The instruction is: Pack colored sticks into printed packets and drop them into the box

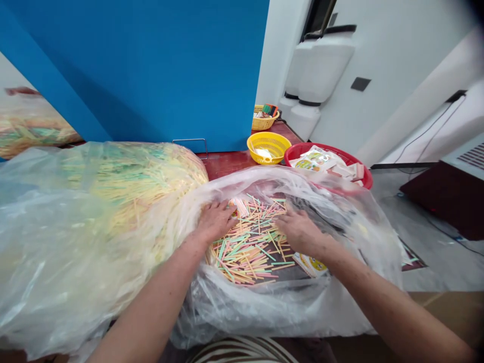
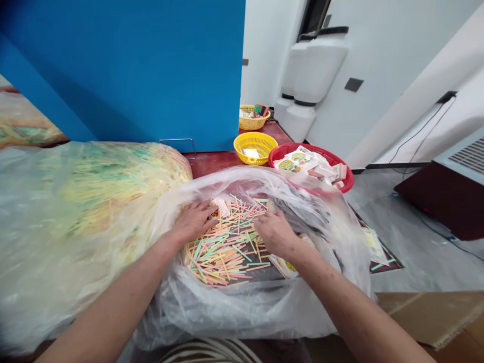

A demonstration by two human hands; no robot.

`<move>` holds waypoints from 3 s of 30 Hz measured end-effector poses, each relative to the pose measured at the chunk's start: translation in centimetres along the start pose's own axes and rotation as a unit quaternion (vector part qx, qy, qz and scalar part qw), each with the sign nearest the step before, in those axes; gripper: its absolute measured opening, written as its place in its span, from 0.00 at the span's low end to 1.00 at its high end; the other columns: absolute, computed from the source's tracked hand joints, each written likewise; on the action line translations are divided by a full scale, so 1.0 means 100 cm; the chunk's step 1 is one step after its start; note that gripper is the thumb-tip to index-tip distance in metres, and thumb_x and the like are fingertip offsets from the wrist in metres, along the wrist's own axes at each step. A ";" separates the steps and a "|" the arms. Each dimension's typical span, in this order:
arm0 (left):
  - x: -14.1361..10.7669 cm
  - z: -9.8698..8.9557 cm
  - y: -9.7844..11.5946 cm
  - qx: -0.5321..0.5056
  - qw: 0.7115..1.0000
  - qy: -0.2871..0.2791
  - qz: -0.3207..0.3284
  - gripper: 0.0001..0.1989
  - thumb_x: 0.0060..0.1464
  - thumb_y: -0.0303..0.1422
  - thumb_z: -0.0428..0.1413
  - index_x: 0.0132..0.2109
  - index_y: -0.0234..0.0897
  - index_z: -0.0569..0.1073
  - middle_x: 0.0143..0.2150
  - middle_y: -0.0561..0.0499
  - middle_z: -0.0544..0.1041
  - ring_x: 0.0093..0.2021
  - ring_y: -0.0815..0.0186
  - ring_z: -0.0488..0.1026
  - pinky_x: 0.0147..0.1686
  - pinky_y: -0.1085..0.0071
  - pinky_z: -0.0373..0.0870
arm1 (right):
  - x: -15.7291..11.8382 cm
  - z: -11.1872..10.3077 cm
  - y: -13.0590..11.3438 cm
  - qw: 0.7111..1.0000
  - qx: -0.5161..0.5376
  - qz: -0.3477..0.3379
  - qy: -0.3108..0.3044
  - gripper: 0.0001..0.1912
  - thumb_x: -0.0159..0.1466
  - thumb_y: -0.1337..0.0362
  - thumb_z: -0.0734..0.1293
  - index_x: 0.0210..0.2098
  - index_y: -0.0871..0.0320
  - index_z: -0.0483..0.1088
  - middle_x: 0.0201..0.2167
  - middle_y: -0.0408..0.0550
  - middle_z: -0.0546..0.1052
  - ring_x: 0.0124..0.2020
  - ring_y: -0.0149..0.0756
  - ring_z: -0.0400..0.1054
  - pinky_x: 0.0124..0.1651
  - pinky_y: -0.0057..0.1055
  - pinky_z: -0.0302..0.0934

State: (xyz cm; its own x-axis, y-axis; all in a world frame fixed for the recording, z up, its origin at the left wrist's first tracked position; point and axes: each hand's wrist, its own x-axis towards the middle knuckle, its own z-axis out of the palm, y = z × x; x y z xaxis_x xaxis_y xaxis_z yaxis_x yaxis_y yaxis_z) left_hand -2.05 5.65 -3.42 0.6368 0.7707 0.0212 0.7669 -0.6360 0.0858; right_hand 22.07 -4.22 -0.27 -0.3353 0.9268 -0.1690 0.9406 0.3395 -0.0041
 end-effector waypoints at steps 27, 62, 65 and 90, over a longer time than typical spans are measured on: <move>-0.029 -0.022 0.073 -0.490 0.867 0.093 -0.019 0.15 0.55 0.37 0.48 0.47 0.35 0.70 0.49 0.43 0.71 0.52 0.59 0.66 0.52 0.62 0.60 | 0.018 -0.033 0.015 0.931 0.348 -0.062 0.094 0.20 0.62 0.66 0.56 0.55 0.57 0.58 0.46 0.49 0.71 0.45 0.34 0.65 0.46 0.31 0.61; -0.023 -0.010 0.094 -0.825 0.535 0.004 -0.184 0.09 0.46 0.34 0.57 0.29 0.36 0.63 0.17 0.59 0.64 0.14 0.76 0.58 0.14 0.79 0.52 | 0.051 -0.044 -0.052 0.951 0.243 0.028 0.189 0.14 0.58 0.71 0.55 0.25 0.60 0.71 0.26 0.47 0.71 0.30 0.33 0.63 0.36 0.28 0.57; -0.025 -0.014 0.081 -0.856 0.462 -0.035 -0.228 0.09 0.48 0.33 0.57 0.30 0.35 0.63 0.19 0.58 0.66 0.15 0.77 0.59 0.14 0.80 0.53 | 0.040 -0.041 -0.033 0.932 0.205 0.123 0.273 0.14 0.61 0.69 0.55 0.34 0.61 0.71 0.35 0.52 0.73 0.38 0.39 0.64 0.42 0.34 0.59; -0.033 -0.027 0.080 -0.568 0.818 -0.051 -0.080 0.13 0.40 0.27 0.56 0.37 0.36 0.66 0.29 0.54 0.69 0.29 0.69 0.65 0.28 0.74 0.61 | -0.011 -0.009 -0.056 0.928 0.293 -0.041 0.227 0.12 0.62 0.71 0.54 0.28 0.59 0.66 0.29 0.48 0.68 0.32 0.32 0.62 0.35 0.28 0.60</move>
State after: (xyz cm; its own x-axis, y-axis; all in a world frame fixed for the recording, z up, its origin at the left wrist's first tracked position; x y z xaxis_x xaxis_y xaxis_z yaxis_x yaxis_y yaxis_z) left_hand 1.74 -1.84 -0.09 0.5826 0.7970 -0.1594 0.3101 -0.0366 0.9500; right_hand 17.09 -7.04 0.78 -0.2703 0.9186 0.2884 0.7337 0.3905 -0.5561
